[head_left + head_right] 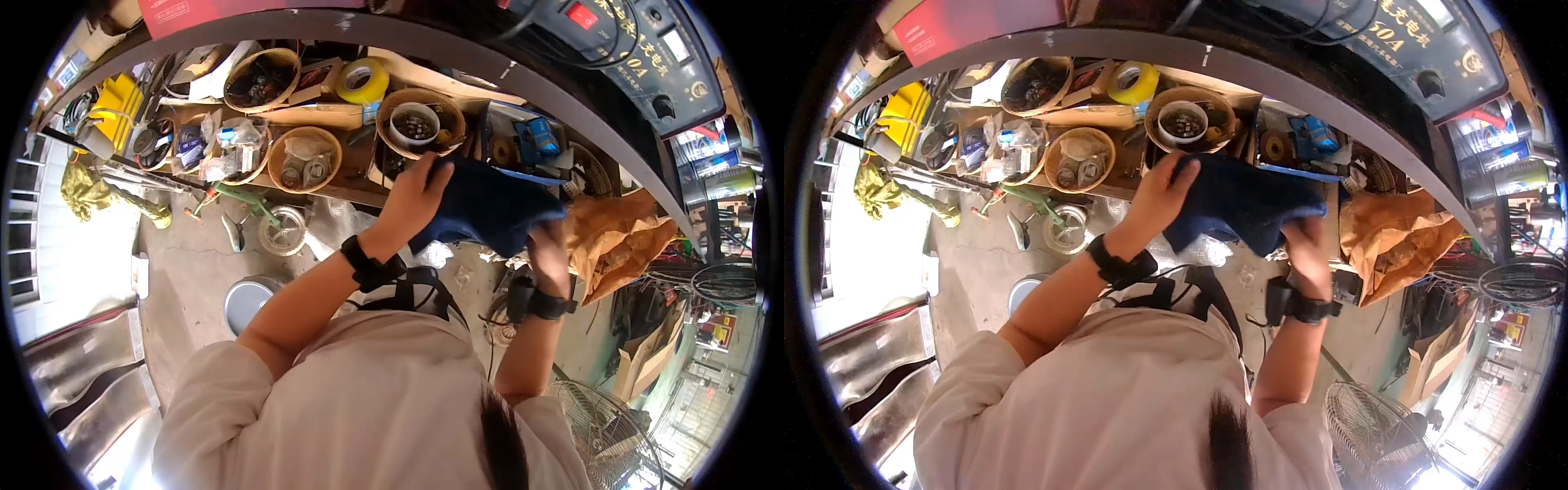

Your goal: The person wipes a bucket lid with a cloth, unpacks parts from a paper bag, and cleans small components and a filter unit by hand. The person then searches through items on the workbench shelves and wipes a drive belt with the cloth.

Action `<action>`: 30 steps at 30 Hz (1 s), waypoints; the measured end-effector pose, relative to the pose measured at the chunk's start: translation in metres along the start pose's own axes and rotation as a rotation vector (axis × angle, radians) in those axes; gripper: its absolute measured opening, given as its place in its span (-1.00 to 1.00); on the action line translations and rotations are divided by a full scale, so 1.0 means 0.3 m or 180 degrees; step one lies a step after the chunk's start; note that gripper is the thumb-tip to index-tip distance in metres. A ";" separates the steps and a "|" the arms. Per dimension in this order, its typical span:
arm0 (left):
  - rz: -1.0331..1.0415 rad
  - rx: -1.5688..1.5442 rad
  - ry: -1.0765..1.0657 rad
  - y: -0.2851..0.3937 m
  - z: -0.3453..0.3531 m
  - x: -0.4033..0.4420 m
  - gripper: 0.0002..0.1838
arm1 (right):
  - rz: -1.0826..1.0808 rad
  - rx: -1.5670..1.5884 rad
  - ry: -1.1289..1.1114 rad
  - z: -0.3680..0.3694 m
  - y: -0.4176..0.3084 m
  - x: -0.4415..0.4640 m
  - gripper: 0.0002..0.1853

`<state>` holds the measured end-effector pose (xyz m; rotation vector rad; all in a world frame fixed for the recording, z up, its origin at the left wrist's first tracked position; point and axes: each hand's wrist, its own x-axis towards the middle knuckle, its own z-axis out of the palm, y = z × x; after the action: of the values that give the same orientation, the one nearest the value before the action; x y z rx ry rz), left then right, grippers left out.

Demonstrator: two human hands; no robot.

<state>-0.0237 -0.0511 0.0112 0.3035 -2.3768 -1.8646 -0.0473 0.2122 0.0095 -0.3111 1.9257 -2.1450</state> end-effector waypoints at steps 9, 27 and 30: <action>0.0610 -0.0593 -0.0874 0.199 0.107 0.034 -0.58 | 0.0441 0.2622 0.0668 -0.062 0.326 0.068 -0.63; 0.0305 0.0032 -0.1823 0.103 0.176 0.149 -0.49 | 0.0576 0.2765 0.0253 -0.053 0.088 0.009 -0.49; 0.0185 0.0096 -0.0682 -0.150 0.050 0.321 -0.45 | 0.0979 0.4777 0.0502 -0.088 0.092 -0.013 -0.45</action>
<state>-0.1166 -0.0685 -0.0399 0.0371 -2.5203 -1.9248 -0.0508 0.2355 -0.0208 0.4149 -0.0038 -2.6780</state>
